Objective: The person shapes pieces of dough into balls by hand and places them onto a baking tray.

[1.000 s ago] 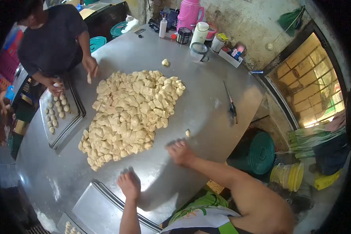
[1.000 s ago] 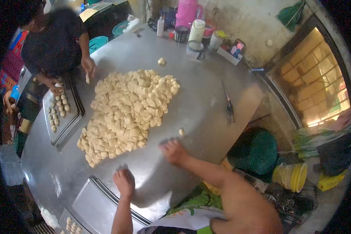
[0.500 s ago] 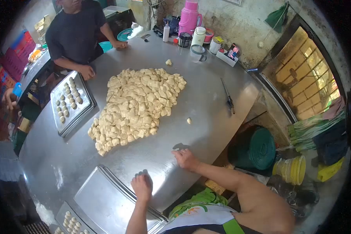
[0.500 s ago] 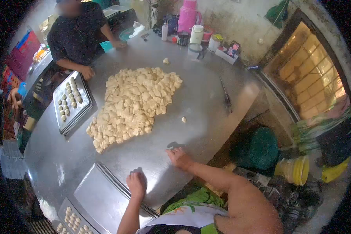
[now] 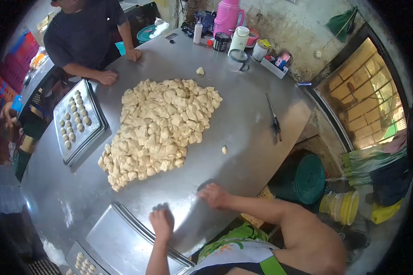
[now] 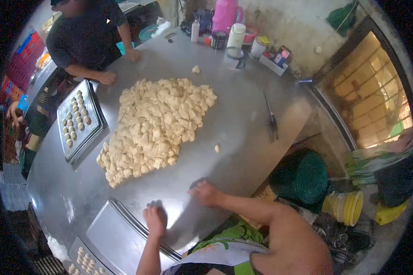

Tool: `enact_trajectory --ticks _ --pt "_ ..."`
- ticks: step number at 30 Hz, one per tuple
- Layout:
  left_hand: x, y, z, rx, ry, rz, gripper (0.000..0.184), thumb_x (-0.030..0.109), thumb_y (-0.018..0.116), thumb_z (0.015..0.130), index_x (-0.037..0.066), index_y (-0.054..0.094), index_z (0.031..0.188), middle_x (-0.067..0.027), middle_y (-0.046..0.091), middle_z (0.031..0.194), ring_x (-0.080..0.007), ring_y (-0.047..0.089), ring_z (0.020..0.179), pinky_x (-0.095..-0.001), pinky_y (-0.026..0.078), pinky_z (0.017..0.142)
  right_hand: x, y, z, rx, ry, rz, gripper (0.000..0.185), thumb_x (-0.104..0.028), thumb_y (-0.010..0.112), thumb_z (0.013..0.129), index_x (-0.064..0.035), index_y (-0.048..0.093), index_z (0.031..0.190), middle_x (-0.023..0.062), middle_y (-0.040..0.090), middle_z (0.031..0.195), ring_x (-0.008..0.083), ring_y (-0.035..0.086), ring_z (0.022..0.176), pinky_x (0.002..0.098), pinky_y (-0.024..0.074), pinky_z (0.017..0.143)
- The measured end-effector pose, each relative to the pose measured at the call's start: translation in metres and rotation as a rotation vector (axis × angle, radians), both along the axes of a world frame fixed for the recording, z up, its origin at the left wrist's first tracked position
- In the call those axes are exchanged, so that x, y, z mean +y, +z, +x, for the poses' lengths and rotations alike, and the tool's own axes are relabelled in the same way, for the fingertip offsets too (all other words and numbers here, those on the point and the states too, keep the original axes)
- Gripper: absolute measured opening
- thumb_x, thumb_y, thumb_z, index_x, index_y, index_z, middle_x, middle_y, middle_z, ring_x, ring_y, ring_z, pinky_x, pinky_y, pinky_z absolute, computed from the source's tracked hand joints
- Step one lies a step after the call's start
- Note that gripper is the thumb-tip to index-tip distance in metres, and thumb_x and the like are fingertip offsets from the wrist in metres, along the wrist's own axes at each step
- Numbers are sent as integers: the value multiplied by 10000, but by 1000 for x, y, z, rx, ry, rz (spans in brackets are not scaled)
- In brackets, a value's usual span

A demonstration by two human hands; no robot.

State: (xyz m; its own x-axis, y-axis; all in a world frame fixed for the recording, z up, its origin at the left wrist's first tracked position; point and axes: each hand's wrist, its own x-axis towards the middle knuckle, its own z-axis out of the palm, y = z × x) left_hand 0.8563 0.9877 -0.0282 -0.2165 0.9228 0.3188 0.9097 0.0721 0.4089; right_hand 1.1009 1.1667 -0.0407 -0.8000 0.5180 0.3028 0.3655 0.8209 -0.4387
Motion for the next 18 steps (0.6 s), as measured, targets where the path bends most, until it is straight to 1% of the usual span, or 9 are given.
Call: enact_trajectory --ticks 3,5,6,9,10,12,13,17,18 --pt "11 -2 -35 32 126 -92 107 79 572 904 59 583 1009 -193 618 1074 -415 547 1027 -530 409 872 48 -2 3 -82 127 85 262 -199 597 917 -66 630 1139 145 666 905 352 619 851 487 486 763" --pt "46 3 -44 -24 285 -188 98 72 563 916 58 585 1011 -198 624 1098 -416 552 1026 -533 408 862 62 -8 -45 1 -9 127 221 -163 595 897 -84 657 1094 88 651 864 292 618 846 420 475 781" --pt "51 3 -38 -25 286 -195 98 72 563 916 58 585 1011 -198 624 1098 -416 552 1026 -533 408 862 55 -11 -56 -1 -8 120 221 -163 595 897 -84 657 1094 88 651 864 292 618 846 420 475 781" --pt "69 8 -15 -219 374 -271 97 84 552 937 46 594 1015 -206 619 1103 -419 554 1020 -528 404 889 34 -23 -79 0 -194 -48 170 -159 619 877 -108 671 1030 50 633 839 251 610 846 393 465 805" --pt "60 7 -11 -212 370 -267 97 84 552 937 46 594 1015 -206 619 1103 -419 554 1020 -528 404 889 35 -18 -71 7 -198 -46 170 -159 619 877 -108 671 1030 50 633 839 251 610 846 393 465 805" --pt "17 -1 1 -73 130 -127 124 121 537 959 29 599 1015 -203 620 1033 -424 554 966 -531 402 908 31 -3 -26 61 55 4 140 -178 621 896 -109 664 1009 74 642 855 279 613 868 431 477 804" --pt "19 2 -3 -73 131 -127 124 121 537 959 29 599 1015 -203 620 1033 -424 554 966 -531 402 908 33 2 -17 88 184 32 128 -188 622 905 -109 660 998 85 646 862 292 614 880 450 483 803" --pt "34 7 -36 16 360 -85 171 143 535 959 26 621 1047 -197 642 989 -424 571 973 -541 407 921 70 -4 -60 57 58 103 155 -218 607 944 -87 657 1010 112 658 882 335 616 900 486 491 797" --pt "57 8 -45 -18 370 -84 180 156 538 957 31 633 1045 -199 654 967 -425 583 967 -546 416 907 70 -8 -81 -30 -97 -130 176 -244 612 947 -86 661 1007 127 665 906 355 614 914 491 493 781"
